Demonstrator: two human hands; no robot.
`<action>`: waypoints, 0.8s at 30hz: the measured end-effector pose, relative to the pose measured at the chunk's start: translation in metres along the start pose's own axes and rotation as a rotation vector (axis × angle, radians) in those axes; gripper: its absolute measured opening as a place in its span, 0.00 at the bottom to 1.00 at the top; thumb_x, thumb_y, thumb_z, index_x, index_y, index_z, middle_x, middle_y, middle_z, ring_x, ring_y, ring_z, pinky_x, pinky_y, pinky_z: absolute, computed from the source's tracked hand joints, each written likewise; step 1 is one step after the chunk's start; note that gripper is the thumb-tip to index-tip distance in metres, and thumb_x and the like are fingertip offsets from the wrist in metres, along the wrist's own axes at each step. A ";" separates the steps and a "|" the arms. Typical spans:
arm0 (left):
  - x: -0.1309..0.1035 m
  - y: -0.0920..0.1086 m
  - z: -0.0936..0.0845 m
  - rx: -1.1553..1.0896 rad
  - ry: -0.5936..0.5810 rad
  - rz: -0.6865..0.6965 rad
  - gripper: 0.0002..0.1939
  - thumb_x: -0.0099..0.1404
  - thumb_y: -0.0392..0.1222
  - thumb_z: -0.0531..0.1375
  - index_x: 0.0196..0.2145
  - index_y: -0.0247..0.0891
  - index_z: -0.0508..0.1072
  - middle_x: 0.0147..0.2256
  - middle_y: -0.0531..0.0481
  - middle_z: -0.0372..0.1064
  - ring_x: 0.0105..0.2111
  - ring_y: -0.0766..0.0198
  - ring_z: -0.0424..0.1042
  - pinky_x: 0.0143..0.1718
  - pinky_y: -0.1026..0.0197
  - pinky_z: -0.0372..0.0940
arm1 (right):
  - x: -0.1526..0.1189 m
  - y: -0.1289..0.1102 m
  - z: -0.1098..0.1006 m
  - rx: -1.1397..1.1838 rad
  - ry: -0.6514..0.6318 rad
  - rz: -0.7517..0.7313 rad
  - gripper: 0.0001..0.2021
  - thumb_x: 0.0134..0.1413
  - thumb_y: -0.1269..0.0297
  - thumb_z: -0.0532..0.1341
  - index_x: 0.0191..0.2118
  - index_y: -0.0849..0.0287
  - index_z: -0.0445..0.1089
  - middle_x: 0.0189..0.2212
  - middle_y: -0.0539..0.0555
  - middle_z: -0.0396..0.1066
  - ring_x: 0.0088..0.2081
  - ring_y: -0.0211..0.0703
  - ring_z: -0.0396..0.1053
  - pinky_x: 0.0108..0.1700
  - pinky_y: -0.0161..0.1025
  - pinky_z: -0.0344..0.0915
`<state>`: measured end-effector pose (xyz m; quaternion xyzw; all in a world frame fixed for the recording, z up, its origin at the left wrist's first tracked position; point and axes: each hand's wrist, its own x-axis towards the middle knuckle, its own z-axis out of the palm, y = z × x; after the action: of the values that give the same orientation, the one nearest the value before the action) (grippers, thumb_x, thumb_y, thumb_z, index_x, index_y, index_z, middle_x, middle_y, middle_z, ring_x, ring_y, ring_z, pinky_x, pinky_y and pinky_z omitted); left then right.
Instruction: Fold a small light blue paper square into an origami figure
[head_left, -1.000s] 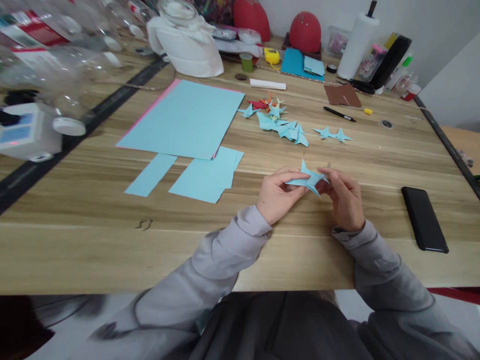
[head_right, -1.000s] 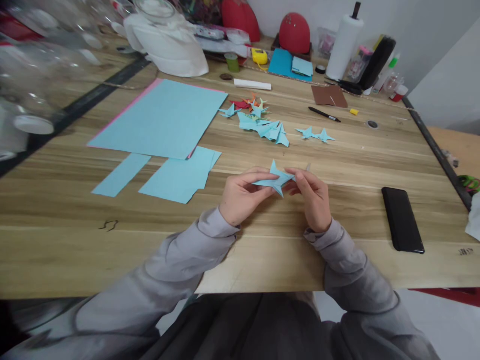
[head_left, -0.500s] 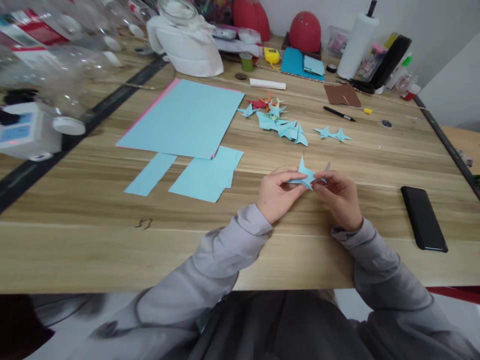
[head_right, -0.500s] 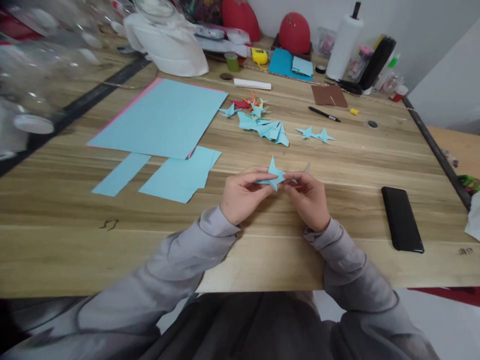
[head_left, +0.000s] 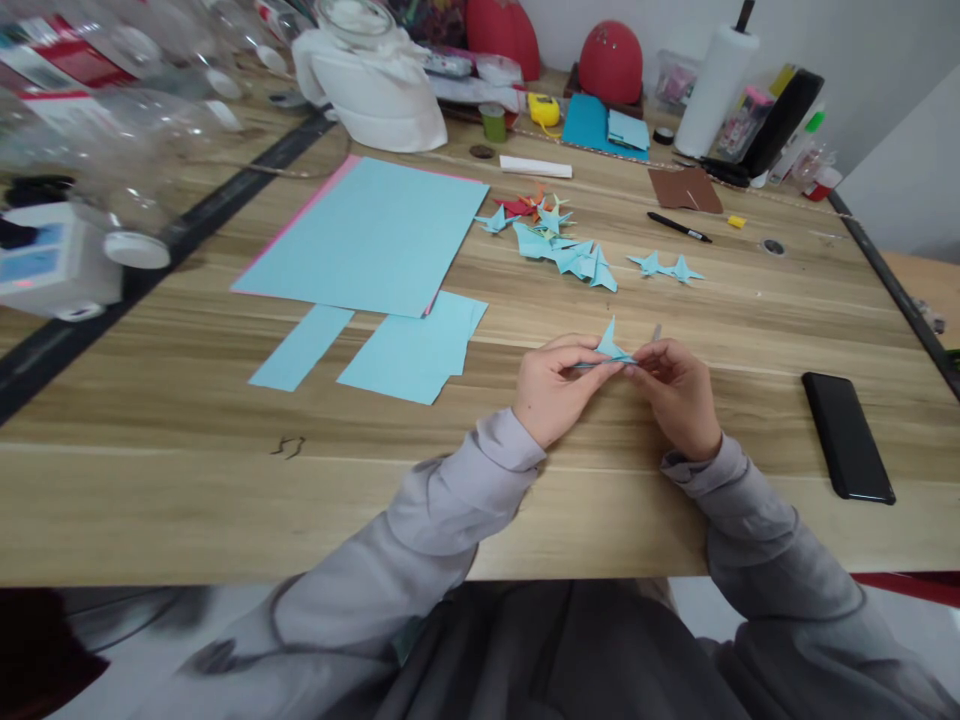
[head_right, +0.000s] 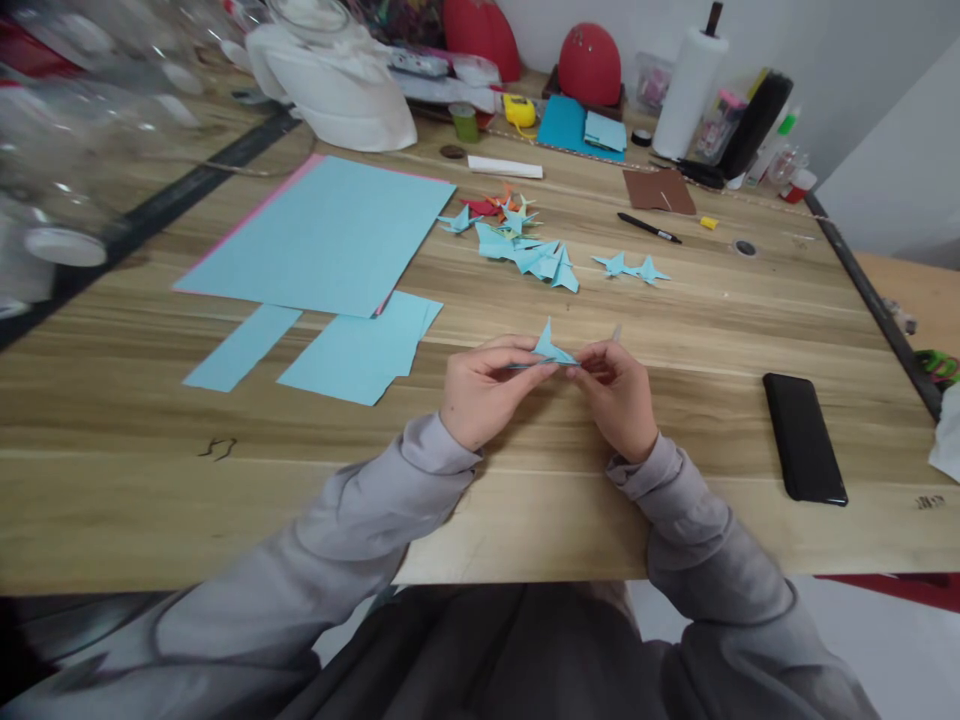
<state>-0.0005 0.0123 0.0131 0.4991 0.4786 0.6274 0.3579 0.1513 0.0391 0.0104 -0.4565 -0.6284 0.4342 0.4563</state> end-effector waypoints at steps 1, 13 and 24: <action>0.000 0.000 0.000 0.001 0.004 -0.006 0.02 0.49 0.39 0.69 0.24 0.40 0.80 0.32 0.46 0.77 0.35 0.61 0.75 0.39 0.57 0.71 | 0.000 0.000 0.000 -0.015 0.002 -0.003 0.11 0.44 0.58 0.68 0.29 0.57 0.69 0.26 0.50 0.72 0.28 0.38 0.68 0.31 0.37 0.65; 0.004 0.002 -0.003 0.029 0.005 -0.048 0.03 0.49 0.40 0.69 0.22 0.40 0.78 0.29 0.48 0.77 0.32 0.61 0.74 0.33 0.59 0.70 | 0.002 0.003 -0.002 -0.165 -0.078 -0.142 0.10 0.49 0.56 0.65 0.27 0.57 0.70 0.32 0.54 0.71 0.37 0.43 0.68 0.37 0.40 0.64; 0.005 0.005 -0.008 -0.022 -0.080 -0.246 0.11 0.47 0.44 0.70 0.23 0.36 0.75 0.23 0.49 0.74 0.22 0.65 0.72 0.26 0.61 0.68 | 0.001 -0.007 -0.005 0.120 -0.138 0.098 0.18 0.51 0.47 0.62 0.25 0.57 0.71 0.24 0.50 0.70 0.28 0.39 0.65 0.32 0.38 0.62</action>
<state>-0.0097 0.0136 0.0188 0.4573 0.5146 0.5636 0.4564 0.1551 0.0399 0.0181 -0.4277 -0.6081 0.5231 0.4168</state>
